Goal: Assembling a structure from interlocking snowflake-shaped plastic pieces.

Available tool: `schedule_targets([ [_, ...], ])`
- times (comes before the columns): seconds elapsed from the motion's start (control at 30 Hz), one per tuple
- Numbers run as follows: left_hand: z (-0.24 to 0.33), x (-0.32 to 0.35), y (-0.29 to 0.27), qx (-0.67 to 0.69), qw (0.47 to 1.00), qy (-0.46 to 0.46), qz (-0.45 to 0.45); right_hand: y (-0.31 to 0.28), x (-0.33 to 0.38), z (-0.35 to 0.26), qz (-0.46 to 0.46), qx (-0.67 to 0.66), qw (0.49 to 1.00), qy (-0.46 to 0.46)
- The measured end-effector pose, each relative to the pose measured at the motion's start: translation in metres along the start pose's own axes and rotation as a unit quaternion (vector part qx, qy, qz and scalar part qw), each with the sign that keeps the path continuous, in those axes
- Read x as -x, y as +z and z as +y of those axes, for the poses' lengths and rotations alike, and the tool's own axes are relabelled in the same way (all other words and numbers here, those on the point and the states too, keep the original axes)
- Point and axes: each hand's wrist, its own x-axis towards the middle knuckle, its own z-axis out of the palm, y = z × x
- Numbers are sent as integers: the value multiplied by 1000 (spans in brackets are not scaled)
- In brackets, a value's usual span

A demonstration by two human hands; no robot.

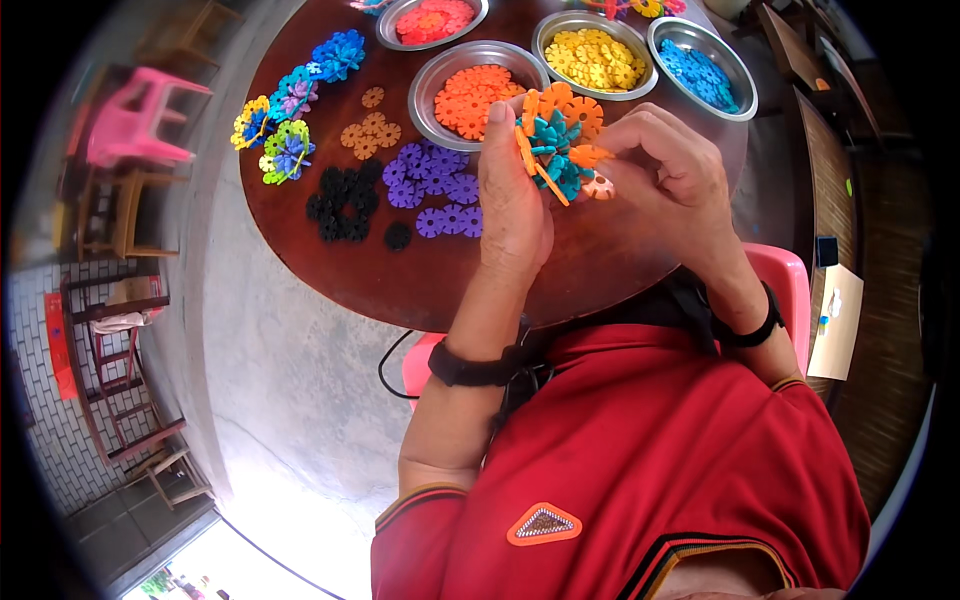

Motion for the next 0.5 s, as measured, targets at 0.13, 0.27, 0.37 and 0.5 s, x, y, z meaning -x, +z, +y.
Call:
schedule_targets([
  [0.13,-2,-3,-7,-10,1000,-8,-5,-1,0,-5,-6,-6,1000,6],
  [0.27,-5,-6,-9,-18,1000,-8,5,-1,0,-5,-19,1,1000,-12],
  [0.37,-5,-6,-11,-39,999,-22,5,-2,-1,-7,-19,-4,1000,-11],
  [0.5,0,-4,-14,-35,997,-70,10,-2,-2,-8,-23,0,1000,-19],
])
